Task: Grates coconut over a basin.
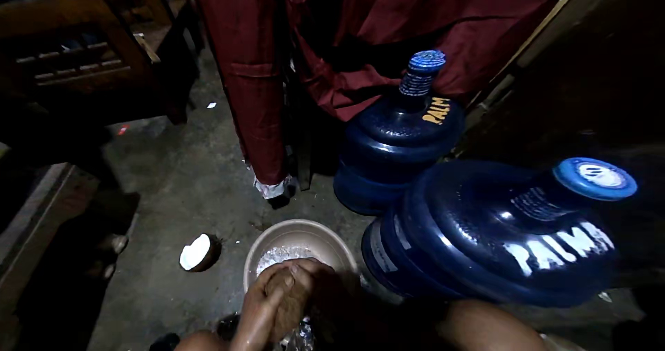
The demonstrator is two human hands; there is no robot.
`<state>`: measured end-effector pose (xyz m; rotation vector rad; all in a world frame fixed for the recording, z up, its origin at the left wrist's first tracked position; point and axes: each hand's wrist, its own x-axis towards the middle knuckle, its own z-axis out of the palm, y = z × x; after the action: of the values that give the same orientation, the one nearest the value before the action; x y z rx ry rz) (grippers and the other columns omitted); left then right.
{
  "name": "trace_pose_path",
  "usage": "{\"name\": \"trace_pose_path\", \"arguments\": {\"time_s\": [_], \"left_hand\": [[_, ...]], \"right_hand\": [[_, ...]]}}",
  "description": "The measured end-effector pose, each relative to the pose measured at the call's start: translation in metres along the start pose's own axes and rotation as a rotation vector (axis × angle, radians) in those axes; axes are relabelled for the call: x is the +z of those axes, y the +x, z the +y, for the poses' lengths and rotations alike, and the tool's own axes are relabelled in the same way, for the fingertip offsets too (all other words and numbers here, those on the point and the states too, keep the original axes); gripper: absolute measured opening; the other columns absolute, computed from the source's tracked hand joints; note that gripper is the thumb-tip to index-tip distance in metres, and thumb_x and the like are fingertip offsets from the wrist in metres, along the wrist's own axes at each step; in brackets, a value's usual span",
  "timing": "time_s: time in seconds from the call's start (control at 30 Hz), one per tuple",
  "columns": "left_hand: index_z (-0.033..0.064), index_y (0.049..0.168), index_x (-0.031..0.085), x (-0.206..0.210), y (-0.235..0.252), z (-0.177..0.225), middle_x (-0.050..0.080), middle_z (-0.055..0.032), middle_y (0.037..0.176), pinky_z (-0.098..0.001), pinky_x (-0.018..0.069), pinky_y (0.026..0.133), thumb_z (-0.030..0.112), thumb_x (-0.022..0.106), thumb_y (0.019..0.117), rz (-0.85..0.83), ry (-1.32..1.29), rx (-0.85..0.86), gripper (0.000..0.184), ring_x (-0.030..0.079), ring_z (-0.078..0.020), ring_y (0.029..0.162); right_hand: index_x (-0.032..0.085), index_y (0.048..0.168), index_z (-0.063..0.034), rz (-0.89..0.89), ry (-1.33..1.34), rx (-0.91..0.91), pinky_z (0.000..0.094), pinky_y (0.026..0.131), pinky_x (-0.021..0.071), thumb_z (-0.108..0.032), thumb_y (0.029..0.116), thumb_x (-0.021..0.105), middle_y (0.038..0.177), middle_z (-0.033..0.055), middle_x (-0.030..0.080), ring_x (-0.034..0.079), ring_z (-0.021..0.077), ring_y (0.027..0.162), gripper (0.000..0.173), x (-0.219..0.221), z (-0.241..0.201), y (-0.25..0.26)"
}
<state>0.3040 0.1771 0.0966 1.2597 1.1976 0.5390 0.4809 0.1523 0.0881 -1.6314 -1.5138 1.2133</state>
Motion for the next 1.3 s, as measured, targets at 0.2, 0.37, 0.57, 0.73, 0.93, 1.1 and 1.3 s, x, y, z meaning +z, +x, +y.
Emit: {"name": "trace_pose_path", "arguments": {"time_s": [0.2,0.37,0.57,0.73,0.93,1.1,1.3], "left_hand": [[0.0059,0.124,0.069,0.009,0.049,-0.042,0.070,-0.0092,0.121,-0.0394,0.0511,0.101,0.034,0.058,0.1040,0.057,0.032,-0.186,0.036,0.065,-0.0164,0.113],[0.0047,0.128,0.065,0.001,0.068,-0.028,0.069,-0.0130,0.121,-0.0432,0.0539,0.097,0.042,0.043,0.1095,-0.051,-0.049,-0.229,0.047,0.066,-0.0214,0.112],[0.0095,0.128,0.067,0.003,0.001,-0.012,0.070,-0.0044,0.120,-0.0365,0.0560,0.096,0.039,0.066,0.0942,0.071,0.069,-0.033,0.045,0.067,-0.0131,0.109],[0.0068,0.122,0.071,0.006,0.053,-0.036,0.071,-0.0106,0.117,-0.0439,0.0514,0.099,0.039,0.061,0.1018,0.062,0.136,-0.211,0.039,0.066,-0.0195,0.111],[0.0106,0.125,0.063,-0.013,0.066,0.015,0.070,-0.0178,0.104,-0.0514,0.0581,0.068,0.078,0.018,0.0984,-0.221,-0.004,-0.498,0.085,0.069,-0.0323,0.086],[0.0084,0.134,0.062,-0.001,0.004,0.025,0.069,-0.0069,0.121,-0.0379,0.0545,0.097,0.042,0.048,0.1069,-0.042,0.052,-0.109,0.045,0.066,-0.0147,0.109],[0.0067,0.127,0.068,0.006,0.043,-0.031,0.069,-0.0098,0.124,-0.0421,0.0500,0.102,0.030,0.056,0.1041,0.079,0.133,-0.170,0.035,0.064,-0.0176,0.115]], "right_hand": [[0.070,0.124,0.0004,-0.080,0.214,0.245,0.0414,0.105,0.0487,-0.021,0.1096,0.046,0.123,0.0188,0.070,0.065,0.0246,0.116,0.036,0.013,0.047,0.047],[0.068,0.119,-0.0001,-0.067,0.216,0.450,0.0477,0.083,0.0490,-0.048,0.1090,0.043,0.111,0.0202,0.064,0.060,0.0279,0.095,0.055,-0.004,0.025,0.060],[0.076,0.119,-0.0054,0.114,0.144,0.015,0.0400,0.103,0.0501,-0.023,0.1031,0.052,0.118,0.0129,0.072,0.065,0.0219,0.115,0.033,0.016,0.014,0.001],[0.072,0.118,-0.0004,0.056,0.461,0.305,0.0419,0.098,0.0522,-0.024,0.1069,0.055,0.118,0.0173,0.070,0.066,0.0230,0.109,0.031,0.027,0.058,0.044],[0.059,0.139,-0.0077,-0.137,0.414,0.607,0.0602,0.095,0.0517,-0.078,0.0978,0.032,0.131,0.0227,0.063,0.063,0.0371,0.118,0.086,-0.017,0.049,0.071],[0.068,0.129,0.0014,0.020,-0.023,-0.049,0.0491,0.106,0.0504,-0.029,0.1095,0.045,0.126,0.0213,0.070,0.066,0.0321,0.121,0.043,-0.006,-0.010,-0.007],[0.074,0.121,-0.0001,0.164,0.194,-0.089,0.0424,0.106,0.0499,-0.024,0.1042,0.056,0.121,0.0170,0.073,0.067,0.0267,0.117,0.034,0.038,0.058,0.023]]}}
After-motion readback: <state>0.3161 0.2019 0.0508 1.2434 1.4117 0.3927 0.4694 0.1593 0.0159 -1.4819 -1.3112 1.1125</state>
